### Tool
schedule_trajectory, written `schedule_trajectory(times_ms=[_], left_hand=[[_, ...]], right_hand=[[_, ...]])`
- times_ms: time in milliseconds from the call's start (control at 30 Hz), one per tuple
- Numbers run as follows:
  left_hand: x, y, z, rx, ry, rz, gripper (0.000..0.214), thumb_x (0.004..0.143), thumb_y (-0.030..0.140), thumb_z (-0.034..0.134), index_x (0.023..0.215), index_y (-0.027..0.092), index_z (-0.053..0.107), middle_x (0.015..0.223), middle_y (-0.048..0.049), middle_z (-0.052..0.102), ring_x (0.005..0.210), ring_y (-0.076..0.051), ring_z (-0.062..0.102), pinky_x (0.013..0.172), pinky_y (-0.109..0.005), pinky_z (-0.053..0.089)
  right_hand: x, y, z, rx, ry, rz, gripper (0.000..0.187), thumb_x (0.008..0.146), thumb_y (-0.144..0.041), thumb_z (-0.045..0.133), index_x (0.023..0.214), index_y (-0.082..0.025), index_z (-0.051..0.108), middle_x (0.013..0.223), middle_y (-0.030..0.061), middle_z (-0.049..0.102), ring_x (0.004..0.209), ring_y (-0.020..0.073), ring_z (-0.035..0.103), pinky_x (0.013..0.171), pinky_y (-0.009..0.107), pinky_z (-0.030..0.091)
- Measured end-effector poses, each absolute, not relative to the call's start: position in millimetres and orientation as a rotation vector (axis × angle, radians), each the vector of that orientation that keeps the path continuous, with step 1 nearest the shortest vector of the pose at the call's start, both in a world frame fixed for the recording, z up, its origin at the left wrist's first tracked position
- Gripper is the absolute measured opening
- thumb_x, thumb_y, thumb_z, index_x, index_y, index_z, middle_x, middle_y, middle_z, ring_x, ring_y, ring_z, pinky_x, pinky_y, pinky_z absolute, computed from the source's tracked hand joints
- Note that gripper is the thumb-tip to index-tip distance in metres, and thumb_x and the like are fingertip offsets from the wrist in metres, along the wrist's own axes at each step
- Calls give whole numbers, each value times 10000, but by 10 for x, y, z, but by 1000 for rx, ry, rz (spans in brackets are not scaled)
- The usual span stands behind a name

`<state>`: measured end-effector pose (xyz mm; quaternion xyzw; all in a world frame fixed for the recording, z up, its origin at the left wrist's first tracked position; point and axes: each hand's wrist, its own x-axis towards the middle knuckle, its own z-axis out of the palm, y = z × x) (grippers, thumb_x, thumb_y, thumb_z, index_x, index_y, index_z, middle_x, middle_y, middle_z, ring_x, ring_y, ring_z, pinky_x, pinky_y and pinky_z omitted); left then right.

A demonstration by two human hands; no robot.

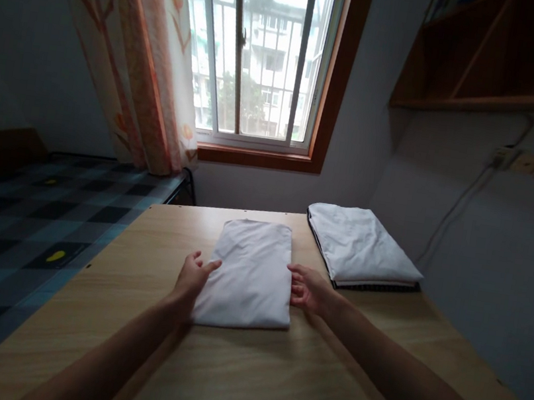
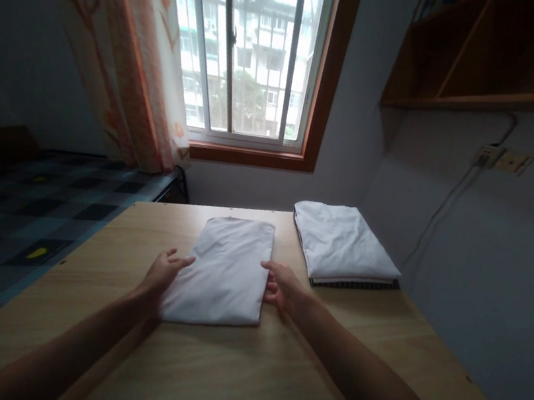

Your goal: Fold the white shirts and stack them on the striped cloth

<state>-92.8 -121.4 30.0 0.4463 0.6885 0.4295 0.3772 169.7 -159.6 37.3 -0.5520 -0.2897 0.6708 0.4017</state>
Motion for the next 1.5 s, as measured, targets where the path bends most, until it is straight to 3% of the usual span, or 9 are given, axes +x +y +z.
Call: schedule_trajectory(times_ms=[133, 200, 367, 600, 867, 1033, 1133, 1267, 1500], left_hand=[[-957, -1344, 522, 888, 1385, 855, 497, 673, 335, 725, 1103, 136, 572, 995, -122, 699, 827, -248, 689, 672, -314, 560], [-956, -1465, 589, 865, 1266, 783, 569, 603, 299, 770, 1116, 174, 558, 971, -93, 706, 765, -248, 688, 612, -320, 558], [-771, -1671, 611, 946, 1044, 861, 819, 510, 113, 710, 1278, 233, 454, 1126, -107, 662, 813, -267, 678, 646, -355, 569], [-18, -1350, 868, 1020, 880, 1190, 798, 498, 57, 578, 1272, 192, 438, 1073, -86, 630, 844, -210, 632, 656, -277, 543], [1331, -665, 1488, 1200, 461, 1441, 849, 528, 25, 593, 1335, 211, 409, 1206, -71, 602, 991, -201, 615, 842, -317, 530], [1836, -500, 1049, 1452, 785, 991, 839, 651, 123, 671, 1419, 155, 336, 1240, -176, 590, 993, -265, 643, 833, -421, 539], [1672, -510, 611, 1827, 1009, 906, 694, 695, 162, 699, 1350, 110, 474, 1308, -216, 538, 1095, -302, 609, 940, -430, 492], [1022, -590, 171, 2164, 972, 910, 466, 802, 189, 599, 1266, 176, 562, 1341, -145, 517, 983, -223, 643, 901, -401, 525], [-390, -884, -50, 2103, 1158, 1065, 355, 824, 251, 551, 1163, 180, 628, 1308, -118, 565, 1028, -224, 631, 909, -409, 527]], right_hand=[[1643, -1646, 318, -1323, -758, 1740, 267, 771, -264, 614, 1013, -167, 555, 885, 54, 658, 686, 160, 626, 673, 309, 540], [1630, -1664, 238, -1273, -854, 1701, 344, 693, -228, 646, 1021, -172, 558, 899, 47, 664, 711, 176, 626, 670, 313, 532], [1774, -1552, 279, -1296, -1051, 1620, 459, 544, -154, 612, 1001, -169, 576, 902, 49, 672, 755, 198, 620, 650, 297, 506], [2485, -1022, 1180, -1386, -1353, 1177, 482, 509, -92, 586, 985, -158, 629, 809, 10, 689, 713, 178, 610, 655, 261, 489], [3781, -936, 2147, -1246, -1353, 658, 672, 613, -134, 705, 1266, -179, 550, 1054, 54, 697, 741, 158, 642, 689, 293, 539], [4575, -856, 1437, -1718, -1139, 385, 717, 657, -191, 732, 1330, -109, 499, 1111, 155, 672, 854, 231, 673, 759, 370, 558], [4757, -939, 748, -1956, -1099, 280, 633, 619, -191, 730, 1223, -67, 585, 1140, 198, 660, 1042, 318, 631, 926, 459, 490], [4710, -1220, 59, -1954, -1138, 234, 482, 774, -354, 565, 1181, -103, 625, 1210, 189, 637, 1173, 320, 567, 1034, 469, 406], [4537, -1667, -504, -1739, -1119, -227, 667, 841, -577, 382, 1238, -83, 589, 1367, 218, 500, 1301, 326, 442, 1106, 473, 333]])
